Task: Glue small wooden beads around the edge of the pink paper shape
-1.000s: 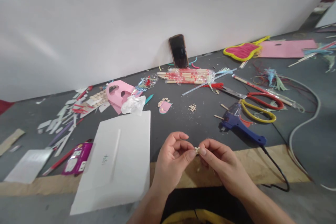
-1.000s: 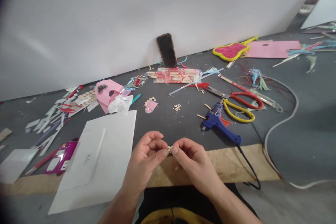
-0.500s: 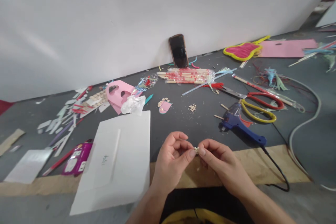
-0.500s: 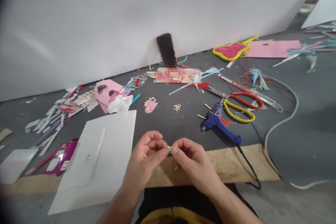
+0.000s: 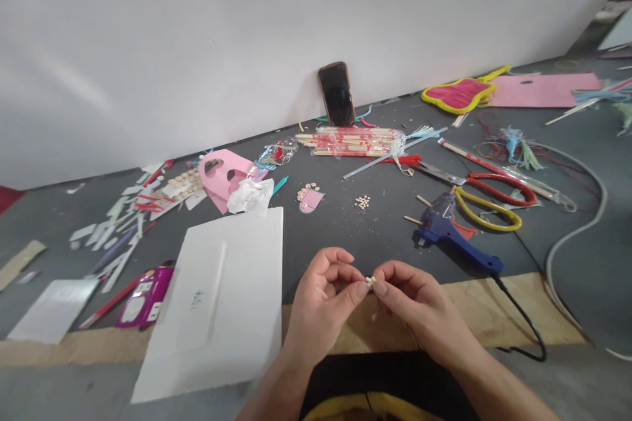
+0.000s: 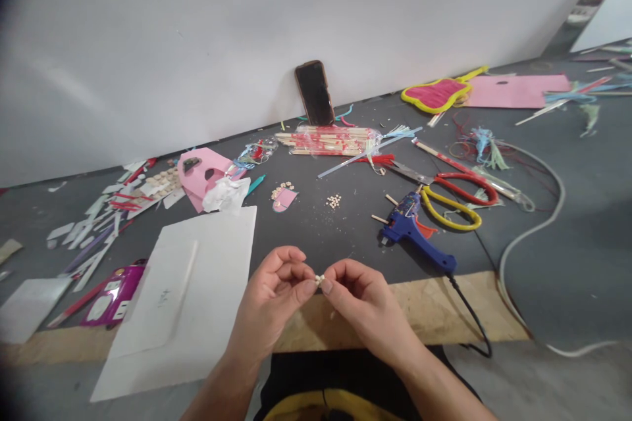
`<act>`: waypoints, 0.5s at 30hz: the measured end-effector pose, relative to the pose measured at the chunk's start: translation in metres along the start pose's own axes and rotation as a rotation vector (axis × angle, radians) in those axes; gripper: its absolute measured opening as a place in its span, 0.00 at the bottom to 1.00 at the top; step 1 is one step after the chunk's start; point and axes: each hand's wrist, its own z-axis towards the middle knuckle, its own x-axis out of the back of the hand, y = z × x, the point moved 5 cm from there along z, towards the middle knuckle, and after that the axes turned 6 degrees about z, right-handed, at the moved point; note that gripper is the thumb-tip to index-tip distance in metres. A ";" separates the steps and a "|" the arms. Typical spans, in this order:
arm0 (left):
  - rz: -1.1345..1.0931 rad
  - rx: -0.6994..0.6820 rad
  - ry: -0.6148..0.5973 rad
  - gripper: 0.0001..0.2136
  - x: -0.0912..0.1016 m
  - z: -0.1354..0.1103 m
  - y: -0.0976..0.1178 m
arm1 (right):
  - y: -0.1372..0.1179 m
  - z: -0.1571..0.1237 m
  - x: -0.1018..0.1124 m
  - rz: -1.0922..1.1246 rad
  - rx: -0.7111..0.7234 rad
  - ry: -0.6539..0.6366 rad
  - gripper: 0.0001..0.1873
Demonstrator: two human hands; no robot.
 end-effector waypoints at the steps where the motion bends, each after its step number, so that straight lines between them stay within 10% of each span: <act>1: -0.001 -0.001 0.006 0.14 0.000 0.000 0.000 | 0.000 0.000 0.000 -0.004 -0.003 0.003 0.18; 15: 0.027 0.000 -0.038 0.12 0.001 0.000 -0.002 | -0.003 -0.002 -0.001 -0.021 -0.019 0.001 0.19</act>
